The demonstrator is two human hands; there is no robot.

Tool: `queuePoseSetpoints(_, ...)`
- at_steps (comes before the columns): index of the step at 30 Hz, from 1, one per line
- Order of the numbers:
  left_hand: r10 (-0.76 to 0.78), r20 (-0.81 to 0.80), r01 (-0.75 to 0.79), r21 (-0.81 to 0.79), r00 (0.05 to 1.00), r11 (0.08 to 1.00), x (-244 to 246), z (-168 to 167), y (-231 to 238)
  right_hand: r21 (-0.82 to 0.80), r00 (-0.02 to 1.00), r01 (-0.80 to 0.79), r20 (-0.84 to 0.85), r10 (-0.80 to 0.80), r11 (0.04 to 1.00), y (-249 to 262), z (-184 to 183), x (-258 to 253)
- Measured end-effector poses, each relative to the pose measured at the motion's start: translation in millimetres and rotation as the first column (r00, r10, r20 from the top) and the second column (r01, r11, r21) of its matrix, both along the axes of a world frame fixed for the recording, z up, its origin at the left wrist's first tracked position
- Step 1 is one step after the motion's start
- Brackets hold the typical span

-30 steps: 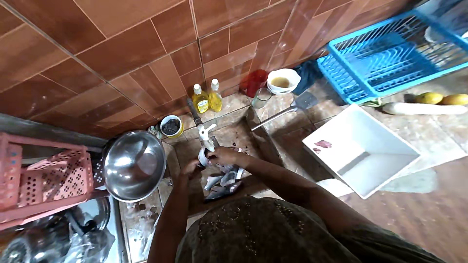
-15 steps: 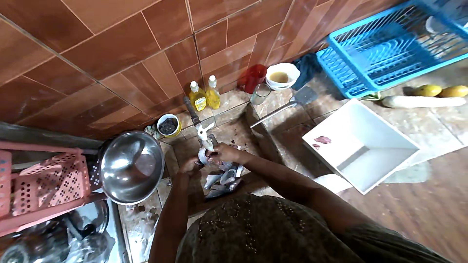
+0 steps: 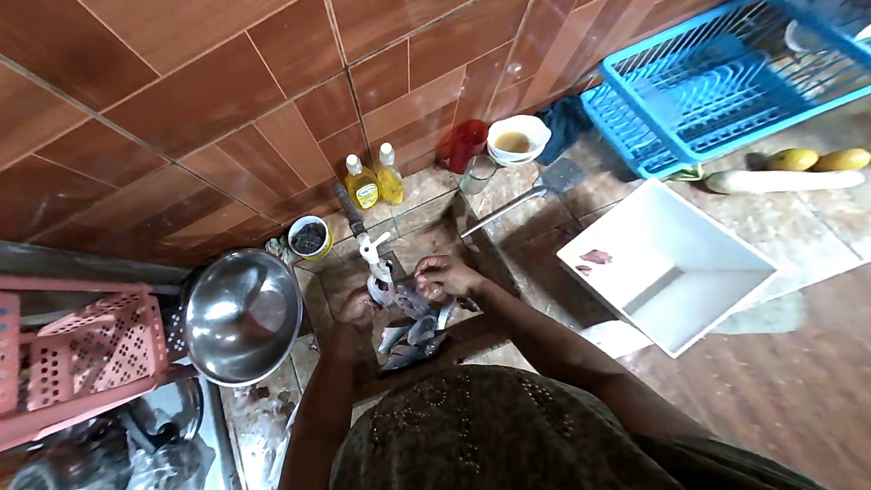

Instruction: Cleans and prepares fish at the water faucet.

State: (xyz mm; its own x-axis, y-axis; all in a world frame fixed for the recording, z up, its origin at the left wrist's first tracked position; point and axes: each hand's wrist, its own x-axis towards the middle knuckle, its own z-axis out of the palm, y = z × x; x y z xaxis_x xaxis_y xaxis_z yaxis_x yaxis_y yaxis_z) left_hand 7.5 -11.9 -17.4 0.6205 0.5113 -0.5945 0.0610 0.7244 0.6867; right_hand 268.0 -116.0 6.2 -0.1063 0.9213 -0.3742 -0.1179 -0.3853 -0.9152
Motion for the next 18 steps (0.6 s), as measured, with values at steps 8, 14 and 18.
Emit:
queuePoseSetpoints(8, -0.016, -0.032, 0.014, -0.059, 0.999, 0.998, 6, 7, -14, -0.022, 0.888, -0.066, 0.454, 0.069, 0.998, 7, 1, -21)
queuePoseSetpoints(14, -0.135, -0.173, 0.141, 0.022, 0.976, 0.99, -8, 18, -15, -0.024, 0.815, -0.227, 0.543, 0.203, 0.974, 46, 12, -72)
queuePoseSetpoints(18, -0.073, -0.075, 0.071, -0.039, 0.995, 0.997, -30, 3, -17, -0.065, 0.737, -0.28, 0.624, 0.258, 0.958, 55, 18, -83)
